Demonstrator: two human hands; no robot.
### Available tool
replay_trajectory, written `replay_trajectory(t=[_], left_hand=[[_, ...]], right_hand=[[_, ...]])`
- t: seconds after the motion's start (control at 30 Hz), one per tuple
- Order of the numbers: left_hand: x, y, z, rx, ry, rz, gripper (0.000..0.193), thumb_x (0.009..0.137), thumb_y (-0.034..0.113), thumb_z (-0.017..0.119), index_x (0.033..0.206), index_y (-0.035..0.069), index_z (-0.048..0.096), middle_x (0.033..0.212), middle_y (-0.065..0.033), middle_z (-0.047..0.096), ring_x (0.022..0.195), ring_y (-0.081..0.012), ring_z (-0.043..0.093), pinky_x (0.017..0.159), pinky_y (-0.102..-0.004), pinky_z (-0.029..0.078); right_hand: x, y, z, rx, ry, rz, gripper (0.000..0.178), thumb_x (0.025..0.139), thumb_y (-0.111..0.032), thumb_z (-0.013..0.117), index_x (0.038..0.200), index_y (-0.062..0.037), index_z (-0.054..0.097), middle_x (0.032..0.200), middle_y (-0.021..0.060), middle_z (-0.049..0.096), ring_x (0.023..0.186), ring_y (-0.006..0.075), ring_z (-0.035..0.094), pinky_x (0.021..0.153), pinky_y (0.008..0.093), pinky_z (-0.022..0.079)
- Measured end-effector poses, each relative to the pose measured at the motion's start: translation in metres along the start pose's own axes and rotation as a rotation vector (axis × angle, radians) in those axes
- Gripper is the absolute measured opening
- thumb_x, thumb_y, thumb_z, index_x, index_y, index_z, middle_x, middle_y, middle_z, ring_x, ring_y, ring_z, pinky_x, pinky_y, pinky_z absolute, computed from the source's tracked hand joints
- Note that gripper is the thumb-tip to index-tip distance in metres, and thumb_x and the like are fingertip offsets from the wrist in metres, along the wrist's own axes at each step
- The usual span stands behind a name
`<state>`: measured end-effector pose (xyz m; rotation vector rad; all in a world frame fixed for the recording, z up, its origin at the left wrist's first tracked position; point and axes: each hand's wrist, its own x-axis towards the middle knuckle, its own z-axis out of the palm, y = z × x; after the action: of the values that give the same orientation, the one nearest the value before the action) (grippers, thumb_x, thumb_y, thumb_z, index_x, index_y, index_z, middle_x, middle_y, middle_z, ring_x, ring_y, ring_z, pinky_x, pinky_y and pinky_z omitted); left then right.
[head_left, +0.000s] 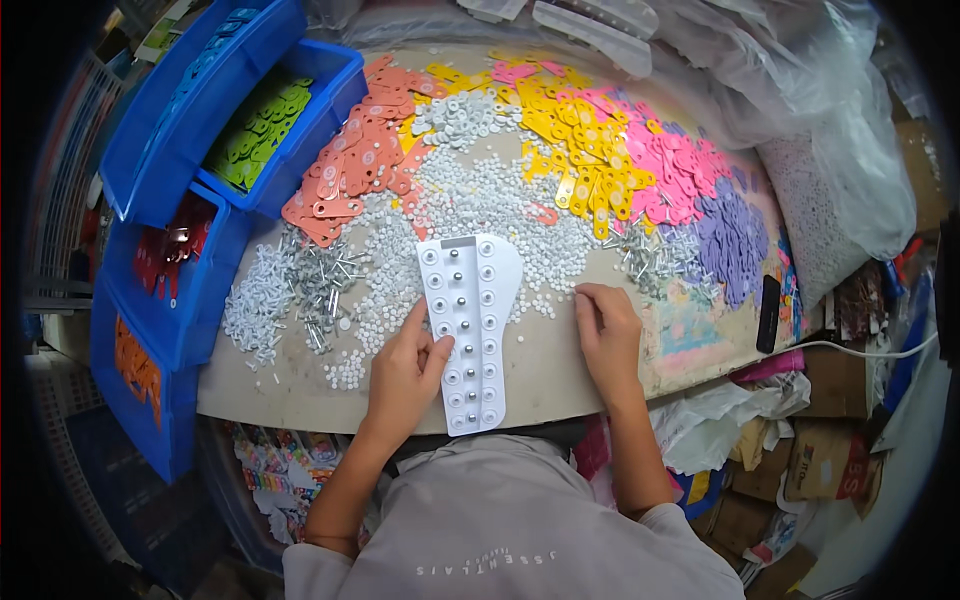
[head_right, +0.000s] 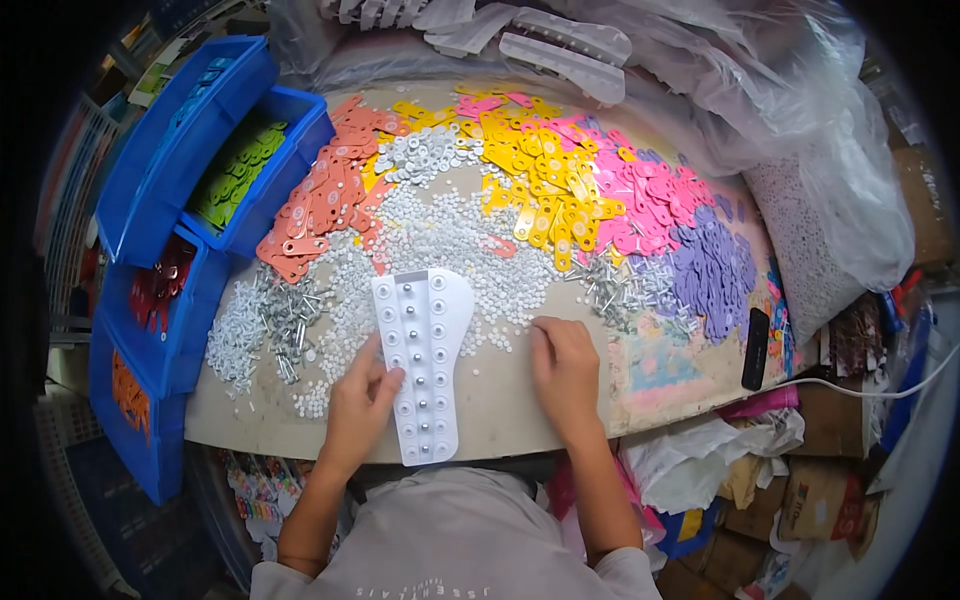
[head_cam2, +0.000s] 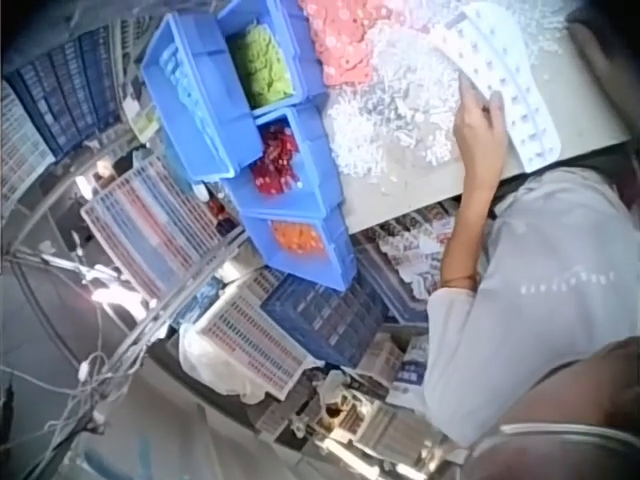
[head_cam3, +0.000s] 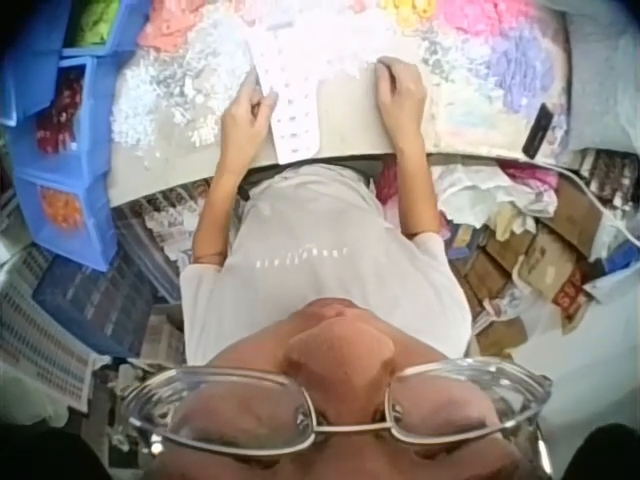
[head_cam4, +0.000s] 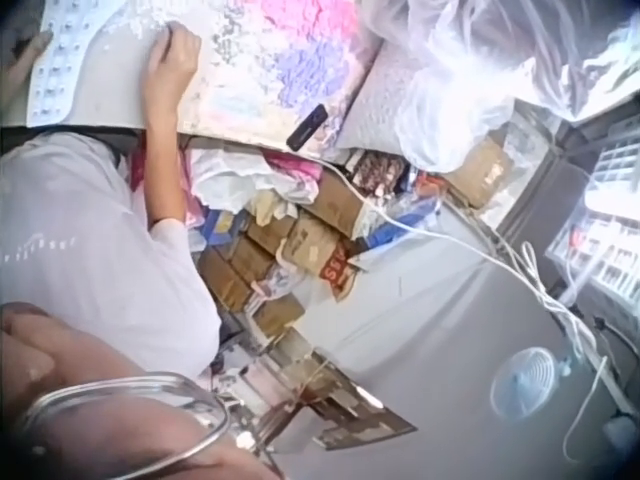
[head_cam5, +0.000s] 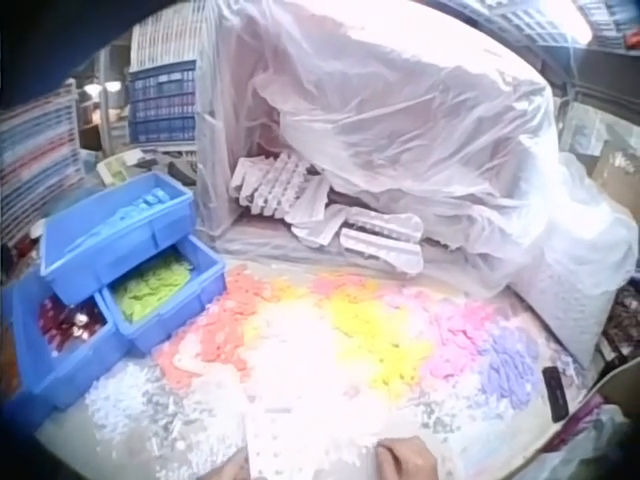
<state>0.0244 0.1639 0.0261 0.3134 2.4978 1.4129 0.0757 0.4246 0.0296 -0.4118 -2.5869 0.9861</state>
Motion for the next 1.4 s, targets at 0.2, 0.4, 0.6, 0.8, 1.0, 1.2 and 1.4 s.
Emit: replay_trajectory(t=[0.2, 0.4, 0.6, 0.8, 1.0, 1.2, 1.4], left_hand=[[0.001, 0.006, 0.006, -0.089, -0.025, -0.060, 0.059, 0.092, 0.013, 0.071, 0.142, -0.008, 0.049, 0.067, -0.0095, 0.063, 0.057, -0.0156, 0.059, 0.056, -0.0309, 0.048], [0.007, 0.013, 0.002, -0.024, -0.035, 0.024, 0.057, 0.091, 0.015, 0.072, 0.139, -0.007, 0.052, 0.069, -0.0115, 0.066, 0.057, -0.0208, 0.063, 0.054, -0.0334, 0.048], [0.016, 0.014, -0.017, 0.046, -0.002, 0.063, 0.041, 0.090, 0.019, 0.073, 0.125, -0.001, 0.064, 0.073, -0.0133, 0.068, 0.060, -0.0275, 0.065, 0.057, -0.0397, 0.049], [0.046, 0.014, -0.046, 0.218, 0.235, 0.257, 0.018, 0.091, 0.012, 0.068, 0.107, 0.003, 0.072, 0.087, -0.0156, 0.070, 0.079, -0.0328, 0.067, 0.069, -0.0414, 0.051], [0.046, 0.002, -0.094, 0.228, 0.450, 0.126, 0.017, 0.094, 0.005, 0.062, 0.107, 0.001, 0.072, 0.091, -0.0132, 0.070, 0.079, -0.0245, 0.069, 0.074, -0.0341, 0.052], [0.036, -0.019, -0.103, 0.223, 0.463, 0.068, 0.014, 0.093, 0.005, 0.063, 0.103, 0.002, 0.072, 0.092, -0.0117, 0.070, 0.087, -0.0252, 0.066, 0.079, -0.0345, 0.051], [0.031, -0.025, -0.095, 0.361, 0.458, 0.176, 0.010, 0.085, 0.004, 0.069, 0.095, 0.004, 0.071, 0.092, -0.0095, 0.068, 0.091, -0.0292, 0.061, 0.086, -0.0389, 0.047]], right_hand=[[0.036, 0.013, -0.010, -0.147, 0.118, -0.118, 0.010, 0.087, 0.001, 0.066, 0.097, -0.0005, 0.067, 0.093, 0.0151, 0.066, 0.090, 0.0335, 0.060, 0.080, 0.0404, 0.049], [0.101, 0.004, 0.011, -0.233, 0.054, -0.294, 0.010, 0.087, -0.001, 0.067, 0.097, -0.0006, 0.069, 0.092, 0.0132, 0.065, 0.091, 0.0319, 0.060, 0.083, 0.0407, 0.047], [0.144, -0.001, 0.026, -0.299, 0.003, -0.373, 0.013, 0.083, -0.002, 0.070, 0.097, -0.0014, 0.070, 0.093, 0.0136, 0.066, 0.092, 0.0324, 0.059, 0.084, 0.0424, 0.047], [0.154, -0.032, 0.052, -0.107, -0.291, -0.398, 0.017, 0.083, -0.004, 0.072, 0.100, -0.0014, 0.070, 0.099, 0.0147, 0.067, 0.100, 0.0329, 0.060, 0.089, 0.0414, 0.048], [0.149, -0.042, 0.064, -0.042, -0.448, -0.473, 0.020, 0.083, -0.005, 0.073, 0.101, -0.0013, 0.069, 0.101, 0.0153, 0.066, 0.104, 0.0332, 0.061, 0.091, 0.0396, 0.049], [0.164, -0.045, 0.061, -0.086, -0.585, -0.476, 0.013, 0.083, -0.004, 0.073, 0.094, 0.0010, 0.069, 0.088, 0.0154, 0.066, 0.087, 0.0314, 0.064, 0.080, 0.0387, 0.051], [0.195, -0.053, 0.075, -0.142, -0.349, -0.536, 0.023, 0.088, -0.005, 0.067, 0.111, -0.0008, 0.067, 0.101, 0.0187, 0.066, 0.097, 0.0357, 0.063, 0.087, 0.0410, 0.050]])
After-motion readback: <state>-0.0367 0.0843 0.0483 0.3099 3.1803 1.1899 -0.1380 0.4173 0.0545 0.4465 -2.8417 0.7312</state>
